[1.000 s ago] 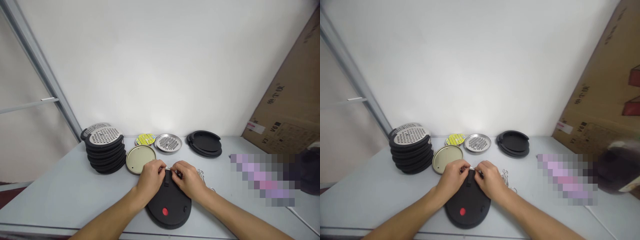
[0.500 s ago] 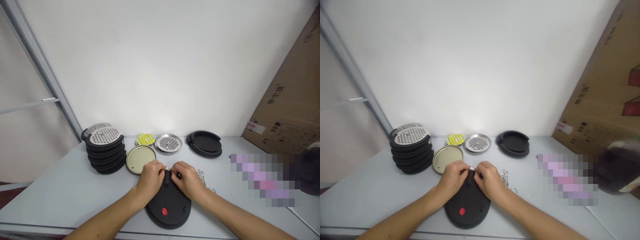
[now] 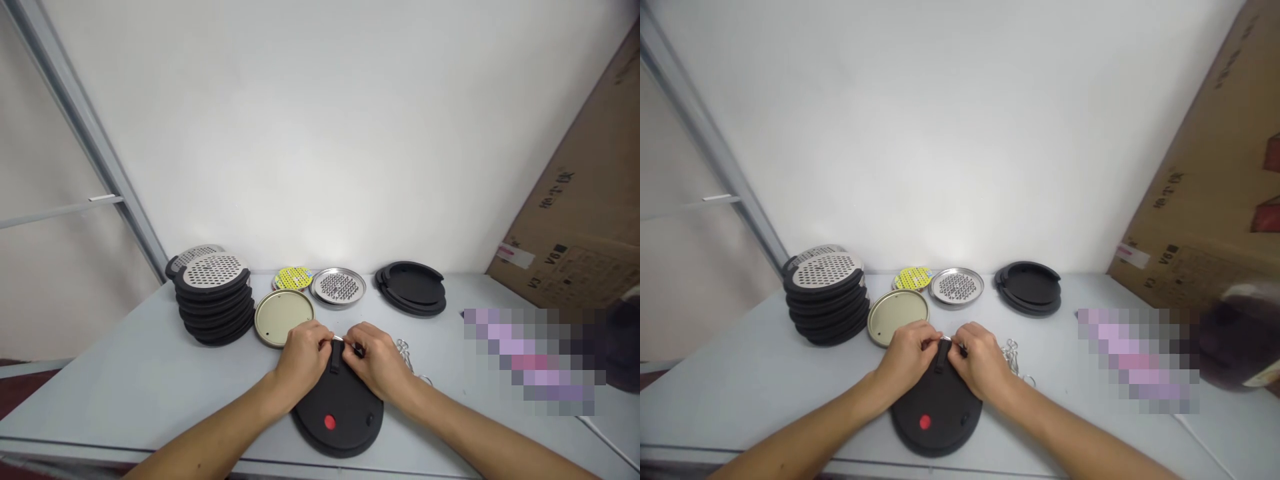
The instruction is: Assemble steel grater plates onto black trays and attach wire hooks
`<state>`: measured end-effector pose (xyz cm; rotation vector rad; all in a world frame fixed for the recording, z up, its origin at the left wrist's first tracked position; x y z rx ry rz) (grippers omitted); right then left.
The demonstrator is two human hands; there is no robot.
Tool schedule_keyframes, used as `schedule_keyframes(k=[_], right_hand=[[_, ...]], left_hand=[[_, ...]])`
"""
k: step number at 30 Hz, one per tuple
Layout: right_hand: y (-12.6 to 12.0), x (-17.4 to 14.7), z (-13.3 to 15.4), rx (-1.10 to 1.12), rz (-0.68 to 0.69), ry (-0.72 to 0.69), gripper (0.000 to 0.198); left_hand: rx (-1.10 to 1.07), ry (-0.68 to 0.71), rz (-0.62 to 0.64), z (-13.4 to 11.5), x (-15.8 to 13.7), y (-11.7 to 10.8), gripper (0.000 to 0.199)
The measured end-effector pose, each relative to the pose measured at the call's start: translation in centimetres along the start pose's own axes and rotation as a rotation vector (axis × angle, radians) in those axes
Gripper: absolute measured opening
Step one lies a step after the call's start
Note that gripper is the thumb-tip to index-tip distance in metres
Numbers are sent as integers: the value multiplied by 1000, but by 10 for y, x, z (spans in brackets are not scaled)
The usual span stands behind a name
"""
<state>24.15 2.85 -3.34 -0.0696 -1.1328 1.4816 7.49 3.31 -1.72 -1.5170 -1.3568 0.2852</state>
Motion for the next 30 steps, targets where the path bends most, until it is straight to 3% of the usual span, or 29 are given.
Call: schedule_keyframes(k=[20, 30], right_hand=[[0, -1, -2, 26, 2, -56, 16], [0, 1, 1, 0, 21, -31, 18]], left_hand=[[-26, -71, -2, -4, -1, -3, 20], [68, 27, 15, -4, 1, -4, 21]])
Point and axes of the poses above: each hand's wrist, its own x-axis towards the middle knuckle, its own y-axis out of the palm, z = x × y, the point moved 1 cm from there along x, towards the middle knuckle, and after that the axes turned 7 degrees about x, right-handed, at the moved point
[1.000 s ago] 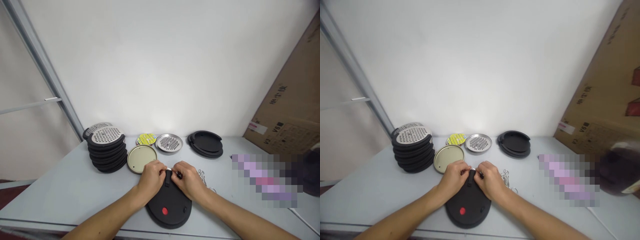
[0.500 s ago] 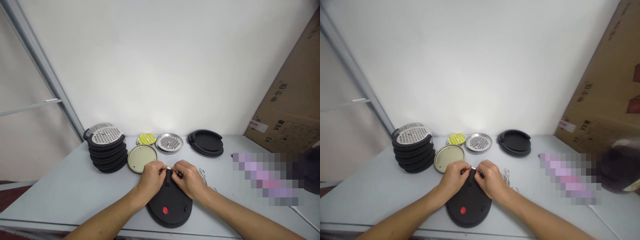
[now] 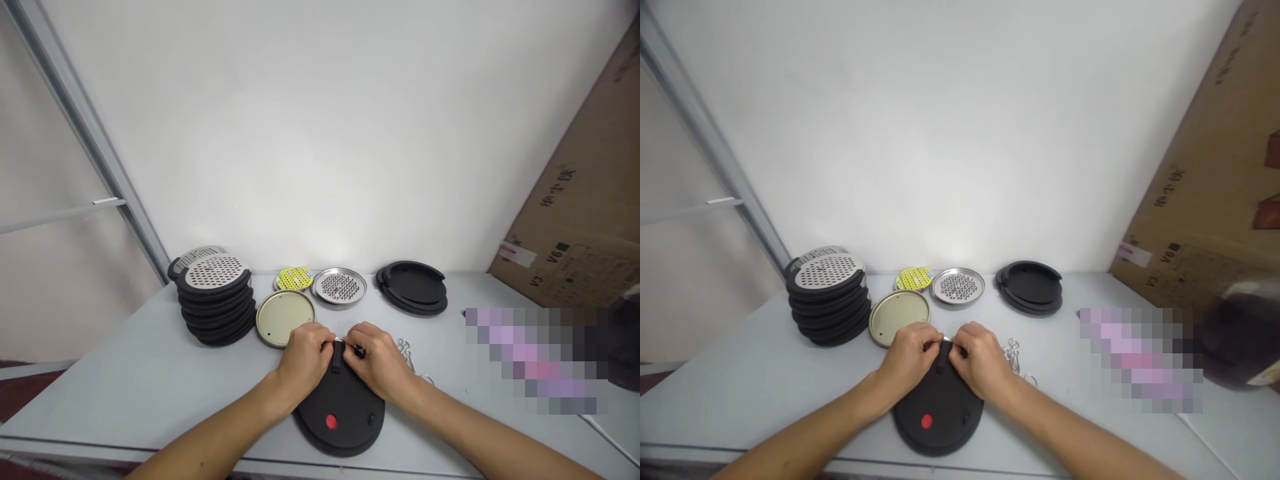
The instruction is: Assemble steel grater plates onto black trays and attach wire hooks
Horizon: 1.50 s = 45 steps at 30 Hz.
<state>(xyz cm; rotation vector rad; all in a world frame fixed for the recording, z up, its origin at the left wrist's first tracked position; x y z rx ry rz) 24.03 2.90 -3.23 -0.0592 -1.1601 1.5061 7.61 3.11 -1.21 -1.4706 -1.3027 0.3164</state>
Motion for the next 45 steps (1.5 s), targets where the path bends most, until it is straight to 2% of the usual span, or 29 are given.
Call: schedule_keyframes(k=[6, 12, 28, 36, 45], right_hand=[[1, -1, 0, -37, -1, 16, 15], [3, -2, 0, -34, 2, 39, 17], [0, -4, -1, -24, 31, -45, 18], [2, -1, 1, -117, 12, -32, 18], [4, -3, 0, -112, -10, -57, 18]], left_hand=[[65, 69, 26, 2, -1, -1, 20], [79, 80, 34, 2, -1, 0, 19], [59, 119, 4, 4, -3, 2, 21], [209, 214, 19, 4, -1, 5, 22], [301, 277, 35, 3, -1, 5, 23]])
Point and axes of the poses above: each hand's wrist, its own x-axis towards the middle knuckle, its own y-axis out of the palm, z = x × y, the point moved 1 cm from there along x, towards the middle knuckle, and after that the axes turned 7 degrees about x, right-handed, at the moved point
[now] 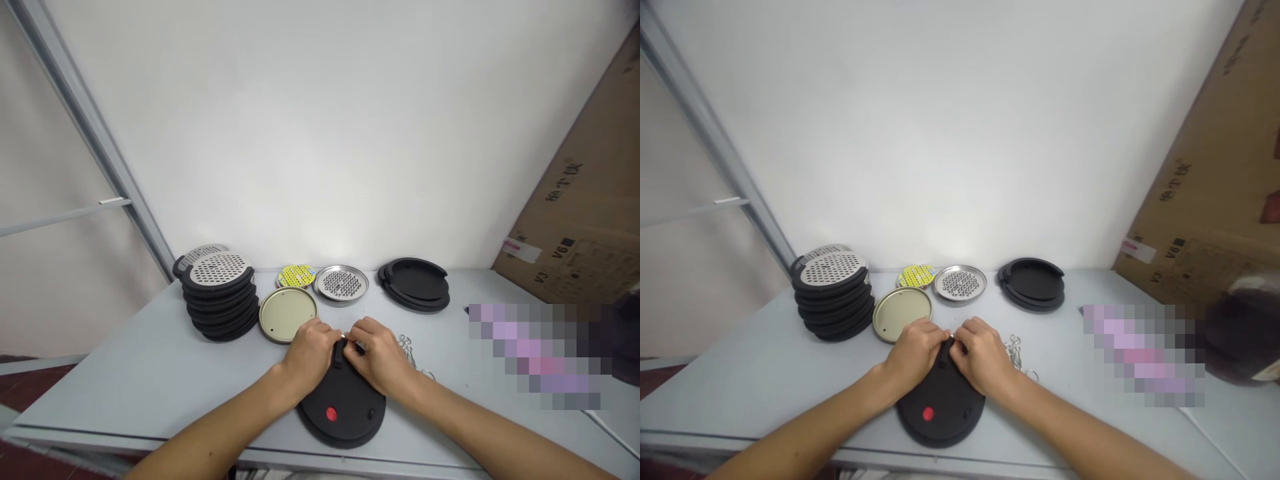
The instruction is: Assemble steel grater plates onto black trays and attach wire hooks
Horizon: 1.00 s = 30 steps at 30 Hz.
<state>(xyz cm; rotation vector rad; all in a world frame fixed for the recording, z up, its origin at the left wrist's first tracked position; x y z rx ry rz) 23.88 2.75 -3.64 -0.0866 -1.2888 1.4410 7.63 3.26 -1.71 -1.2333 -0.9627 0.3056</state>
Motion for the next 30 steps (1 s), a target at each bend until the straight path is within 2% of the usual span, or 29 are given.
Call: schedule_keyframes(k=[4, 10, 19, 24, 30], right_hand=[[0, 1, 1, -4, -9, -34, 21], [-1, 0, 1, -62, -36, 45, 20], [-5, 2, 4, -78, -6, 145, 12], [-5, 3, 2, 18, 6, 159, 12], [-13, 10, -1, 271, -50, 222, 17]], left_hand=[[20, 31, 15, -1, 1, -2, 25], [-17, 73, 46, -3, 3, -6, 25], [-125, -50, 51, -3, 0, -6, 30], [-200, -94, 44, -2, 0, -7, 34], [-323, -179, -29, 5, -1, -3, 34]])
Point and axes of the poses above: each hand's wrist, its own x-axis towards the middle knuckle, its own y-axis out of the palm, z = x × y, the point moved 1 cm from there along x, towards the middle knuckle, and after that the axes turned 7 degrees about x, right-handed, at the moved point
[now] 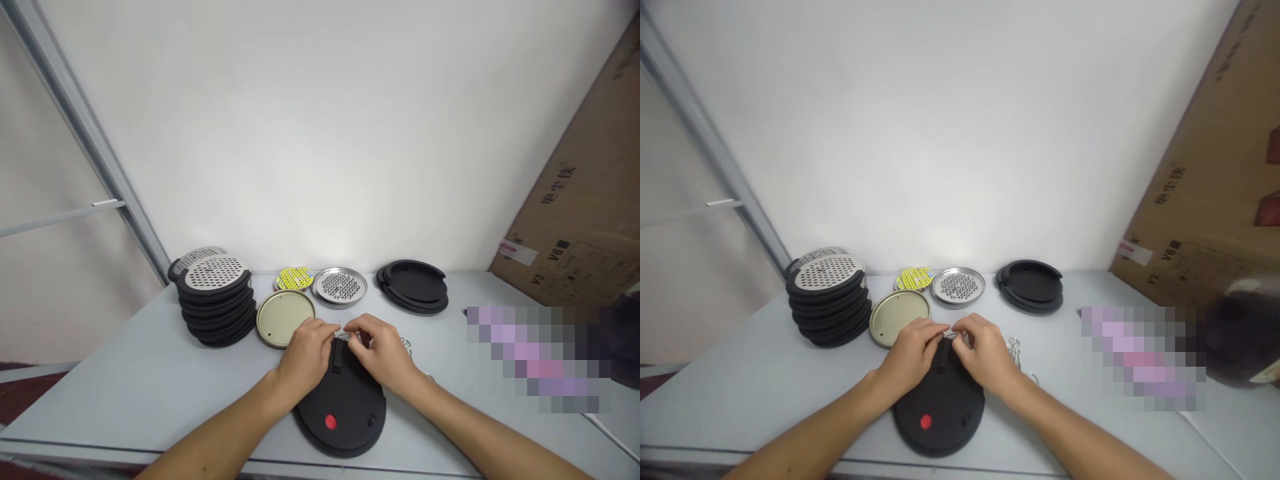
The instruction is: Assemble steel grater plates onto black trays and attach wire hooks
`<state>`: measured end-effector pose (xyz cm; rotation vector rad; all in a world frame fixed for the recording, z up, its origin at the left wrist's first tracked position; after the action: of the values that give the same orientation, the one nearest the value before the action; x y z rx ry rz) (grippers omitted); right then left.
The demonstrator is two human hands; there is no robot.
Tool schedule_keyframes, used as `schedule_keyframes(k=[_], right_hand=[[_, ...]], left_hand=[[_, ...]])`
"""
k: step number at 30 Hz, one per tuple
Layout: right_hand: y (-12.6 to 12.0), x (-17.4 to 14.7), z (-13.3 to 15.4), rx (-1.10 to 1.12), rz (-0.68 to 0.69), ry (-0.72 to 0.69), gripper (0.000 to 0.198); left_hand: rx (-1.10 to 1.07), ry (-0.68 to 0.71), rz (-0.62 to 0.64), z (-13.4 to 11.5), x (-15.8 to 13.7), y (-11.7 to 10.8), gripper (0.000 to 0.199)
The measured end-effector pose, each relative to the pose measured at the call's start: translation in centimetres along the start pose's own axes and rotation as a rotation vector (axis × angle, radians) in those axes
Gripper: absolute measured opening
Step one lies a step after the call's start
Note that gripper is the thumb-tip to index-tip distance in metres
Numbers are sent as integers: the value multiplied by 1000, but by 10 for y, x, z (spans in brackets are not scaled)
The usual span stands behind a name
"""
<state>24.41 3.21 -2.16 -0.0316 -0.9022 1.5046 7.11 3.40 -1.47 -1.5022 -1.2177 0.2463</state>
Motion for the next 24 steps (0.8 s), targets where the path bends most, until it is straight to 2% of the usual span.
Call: schedule_keyframes(k=[3, 8, 13, 17, 20, 24], right_hand=[[0, 4, -3, 167, -32, 80, 13], [3, 10, -6, 424, -58, 187, 22], [-8, 16, 5, 601, -121, 306, 29], [-15, 15, 16, 729, -154, 295, 31], [-14, 12, 20, 708, -224, 276, 31], [-12, 12, 22, 685, -258, 253, 32]], left_hand=[[-52, -30, -38, 2, 0, -1, 33], [-143, -38, -31, -2, 4, -10, 25], [-238, -49, -49, -15, 7, -19, 17], [-277, -21, -99, -29, 5, -20, 20], [-352, -9, -68, -36, 4, -16, 21], [-463, -69, -38, -35, 5, -10, 14]])
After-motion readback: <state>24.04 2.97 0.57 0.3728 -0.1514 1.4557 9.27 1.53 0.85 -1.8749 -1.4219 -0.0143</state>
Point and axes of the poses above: each hand's wrist, its own x-axis towards the middle knuckle, its own y-axis out of the palm, z = x × y, the point moved 1 cm from there along x, towards the middle knuckle, and after that the axes turned 7 degrees about x, right-handed, at the moved point
